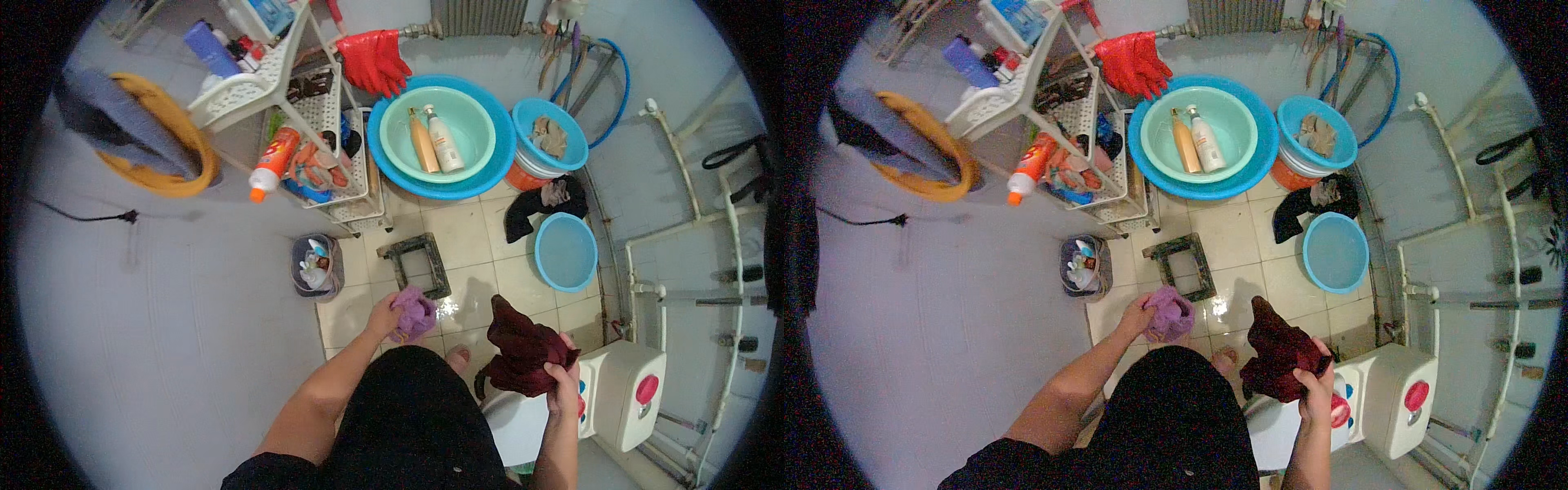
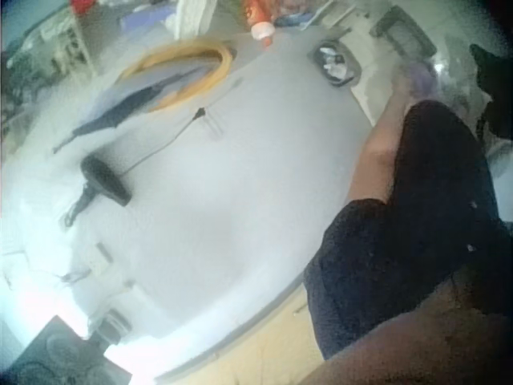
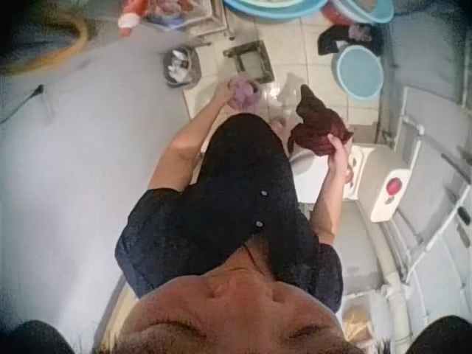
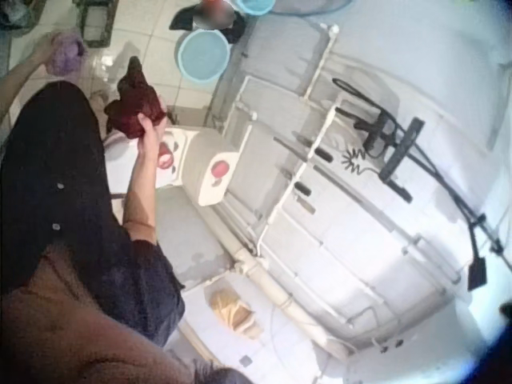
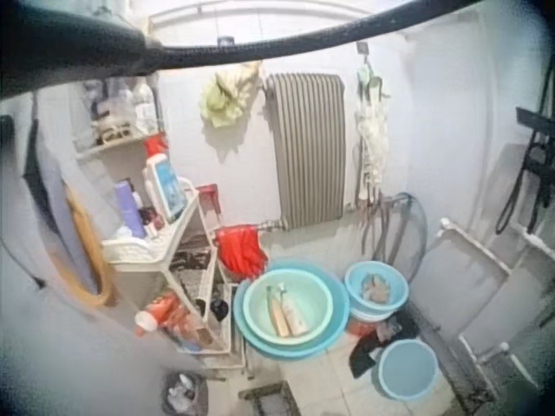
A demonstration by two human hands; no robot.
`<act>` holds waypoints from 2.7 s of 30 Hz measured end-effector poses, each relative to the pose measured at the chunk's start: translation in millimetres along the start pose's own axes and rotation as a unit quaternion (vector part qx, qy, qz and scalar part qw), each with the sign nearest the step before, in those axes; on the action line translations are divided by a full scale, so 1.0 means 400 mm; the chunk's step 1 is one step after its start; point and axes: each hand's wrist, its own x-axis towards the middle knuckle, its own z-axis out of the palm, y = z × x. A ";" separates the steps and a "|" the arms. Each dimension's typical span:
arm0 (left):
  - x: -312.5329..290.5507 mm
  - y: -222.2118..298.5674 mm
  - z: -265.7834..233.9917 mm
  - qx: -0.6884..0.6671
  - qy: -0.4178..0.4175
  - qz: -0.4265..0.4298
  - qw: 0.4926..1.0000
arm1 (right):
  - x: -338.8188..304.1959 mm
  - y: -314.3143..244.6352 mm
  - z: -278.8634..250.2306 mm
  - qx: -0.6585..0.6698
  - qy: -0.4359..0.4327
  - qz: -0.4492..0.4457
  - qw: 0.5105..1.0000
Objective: The person washes a maroon garment by hand in a bathroom. They submerge the item in a blue basin of water, scrub it, and rinse it under a shower head. The person also briefly handles a purple cloth and a yellow basin before returning to the maroon garment.
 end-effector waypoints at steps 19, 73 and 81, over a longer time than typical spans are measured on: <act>0.382 -0.513 0.499 0.374 -0.120 0.275 0.878 | 0.315 0.345 -0.110 -0.086 0.100 0.049 0.990; 0.772 -0.405 0.454 0.075 0.211 0.139 0.965 | 0.453 0.447 -0.129 -0.103 0.095 0.071 0.988; 0.441 -0.398 0.470 0.029 0.069 0.007 0.997 | 0.382 0.345 -0.079 -0.091 0.051 0.039 0.994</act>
